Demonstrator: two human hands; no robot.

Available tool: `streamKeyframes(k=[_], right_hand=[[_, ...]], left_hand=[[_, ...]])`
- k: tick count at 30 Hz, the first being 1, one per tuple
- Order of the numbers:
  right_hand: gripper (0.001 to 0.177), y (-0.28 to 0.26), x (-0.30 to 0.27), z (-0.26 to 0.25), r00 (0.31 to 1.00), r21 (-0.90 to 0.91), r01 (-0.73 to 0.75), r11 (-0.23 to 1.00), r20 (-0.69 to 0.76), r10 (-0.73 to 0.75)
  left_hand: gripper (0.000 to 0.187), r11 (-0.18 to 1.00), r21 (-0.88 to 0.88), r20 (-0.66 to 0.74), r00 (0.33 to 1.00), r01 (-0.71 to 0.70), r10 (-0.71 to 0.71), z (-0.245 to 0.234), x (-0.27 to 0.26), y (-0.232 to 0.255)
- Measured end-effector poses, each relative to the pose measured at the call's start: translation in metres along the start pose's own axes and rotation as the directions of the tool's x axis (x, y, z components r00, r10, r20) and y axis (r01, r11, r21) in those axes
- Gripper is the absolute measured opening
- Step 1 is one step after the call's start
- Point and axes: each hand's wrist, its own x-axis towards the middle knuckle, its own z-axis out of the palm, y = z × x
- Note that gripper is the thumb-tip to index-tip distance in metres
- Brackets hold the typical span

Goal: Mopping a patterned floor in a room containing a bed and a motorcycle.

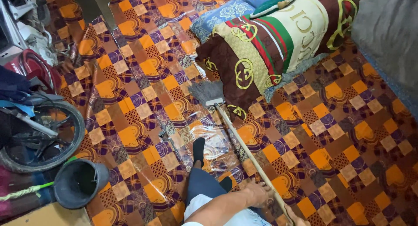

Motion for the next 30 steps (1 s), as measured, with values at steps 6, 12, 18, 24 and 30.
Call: streamKeyframes(k=[6,12,18,24,30], right_hand=[[0.058,-0.208,-0.035,-0.080,0.996,0.150,-0.086,0.985,-0.027,0.091],[0.045,-0.370,-0.005,-0.109,0.987,-0.030,0.007,1.000,-0.158,-0.012],[0.055,-0.491,0.086,-0.114,0.983,0.210,0.082,0.974,-0.177,-0.045],[0.035,-0.559,0.210,-0.095,0.829,-0.180,0.458,0.870,-0.267,-0.492],[0.039,-0.646,0.266,-0.124,0.938,-0.287,0.233,0.929,-0.184,-0.293]], left_hand=[[0.080,0.991,-0.052,-0.041,0.991,0.125,-0.127,-0.027,-0.025,-0.039],[0.078,0.953,-0.112,-0.334,0.893,0.281,-0.303,-0.067,-0.059,-0.096],[0.074,0.927,-0.090,-0.508,0.784,0.364,-0.357,-0.142,-0.092,-0.177],[0.078,0.875,-0.184,-0.465,0.744,0.448,-0.479,-0.210,-0.156,-0.212],[0.083,0.825,-0.265,-0.411,0.716,0.498,-0.564,-0.205,-0.182,-0.235]])
